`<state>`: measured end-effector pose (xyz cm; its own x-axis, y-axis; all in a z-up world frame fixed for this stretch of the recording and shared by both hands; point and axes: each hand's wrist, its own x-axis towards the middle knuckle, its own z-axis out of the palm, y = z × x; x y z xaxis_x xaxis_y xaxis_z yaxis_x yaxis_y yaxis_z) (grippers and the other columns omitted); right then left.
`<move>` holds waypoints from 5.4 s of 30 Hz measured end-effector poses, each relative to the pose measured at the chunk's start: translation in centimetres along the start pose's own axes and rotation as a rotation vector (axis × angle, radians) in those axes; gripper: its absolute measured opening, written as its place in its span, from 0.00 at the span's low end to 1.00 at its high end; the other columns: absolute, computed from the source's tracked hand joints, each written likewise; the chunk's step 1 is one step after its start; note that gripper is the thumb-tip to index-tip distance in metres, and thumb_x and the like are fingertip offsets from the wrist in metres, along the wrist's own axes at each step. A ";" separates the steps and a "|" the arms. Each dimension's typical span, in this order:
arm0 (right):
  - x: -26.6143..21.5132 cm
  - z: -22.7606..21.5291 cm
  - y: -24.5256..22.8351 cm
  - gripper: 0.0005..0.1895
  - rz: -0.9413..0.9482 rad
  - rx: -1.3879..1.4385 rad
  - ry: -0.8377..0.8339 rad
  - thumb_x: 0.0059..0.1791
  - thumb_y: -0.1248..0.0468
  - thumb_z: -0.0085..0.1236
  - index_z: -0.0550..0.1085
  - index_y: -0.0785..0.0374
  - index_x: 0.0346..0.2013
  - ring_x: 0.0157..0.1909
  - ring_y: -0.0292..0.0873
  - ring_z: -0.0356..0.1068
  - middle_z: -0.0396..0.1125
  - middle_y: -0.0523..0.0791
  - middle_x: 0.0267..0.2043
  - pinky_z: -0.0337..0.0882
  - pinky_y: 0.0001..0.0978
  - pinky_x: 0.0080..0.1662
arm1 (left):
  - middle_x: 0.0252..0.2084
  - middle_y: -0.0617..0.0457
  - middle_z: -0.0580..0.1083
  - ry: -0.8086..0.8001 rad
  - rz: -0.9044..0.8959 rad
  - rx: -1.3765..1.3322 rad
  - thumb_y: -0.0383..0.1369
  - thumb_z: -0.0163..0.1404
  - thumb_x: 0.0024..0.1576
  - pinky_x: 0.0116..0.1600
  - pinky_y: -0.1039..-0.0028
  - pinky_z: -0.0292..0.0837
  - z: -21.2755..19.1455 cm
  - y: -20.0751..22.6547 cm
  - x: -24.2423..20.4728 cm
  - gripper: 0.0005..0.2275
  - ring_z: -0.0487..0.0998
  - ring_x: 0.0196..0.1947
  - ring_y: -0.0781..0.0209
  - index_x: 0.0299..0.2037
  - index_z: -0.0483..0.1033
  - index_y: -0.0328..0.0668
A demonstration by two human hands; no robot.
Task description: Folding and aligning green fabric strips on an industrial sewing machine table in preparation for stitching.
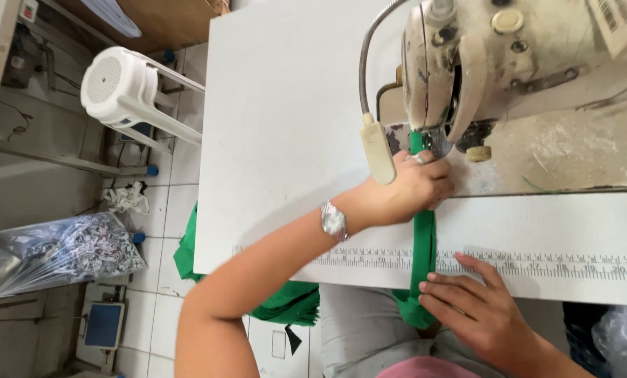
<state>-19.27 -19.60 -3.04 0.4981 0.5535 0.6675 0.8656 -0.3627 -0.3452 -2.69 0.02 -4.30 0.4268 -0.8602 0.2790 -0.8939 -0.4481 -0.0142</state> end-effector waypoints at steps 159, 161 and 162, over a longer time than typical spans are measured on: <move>1.7 -0.2 3.6 0.08 -0.053 -0.045 -0.127 0.53 0.71 0.49 0.77 0.62 0.41 0.48 0.45 0.75 0.72 0.47 0.46 0.70 0.49 0.53 | 0.59 0.45 0.71 0.091 -0.295 -0.242 0.16 0.48 0.63 0.39 0.65 0.81 -1.2 5.1 -4.3 0.10 0.71 0.69 0.43 0.53 0.74 0.31; 1.6 -0.2 3.6 0.08 -0.048 -0.040 -0.130 0.53 0.71 0.50 0.77 0.62 0.41 0.48 0.45 0.76 0.72 0.47 0.45 0.70 0.49 0.53 | 0.58 0.41 0.72 0.108 -0.276 -0.190 0.15 0.49 0.62 0.34 0.64 0.79 -1.3 5.5 -4.1 0.09 0.72 0.67 0.42 0.51 0.74 0.28; 1.6 -0.2 3.6 0.08 -0.042 -0.034 -0.130 0.53 0.71 0.50 0.77 0.62 0.41 0.49 0.45 0.76 0.72 0.47 0.45 0.70 0.49 0.54 | 0.57 0.37 0.72 0.121 -0.255 -0.137 0.15 0.50 0.61 0.29 0.64 0.76 -1.4 5.7 -4.0 0.08 0.74 0.66 0.41 0.50 0.74 0.25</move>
<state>-15.37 -20.17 -3.09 0.4662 0.6603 0.5888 0.8845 -0.3611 -0.2954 -9.68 1.26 -4.15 0.6278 -0.6852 0.3693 -0.7736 -0.6021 0.1978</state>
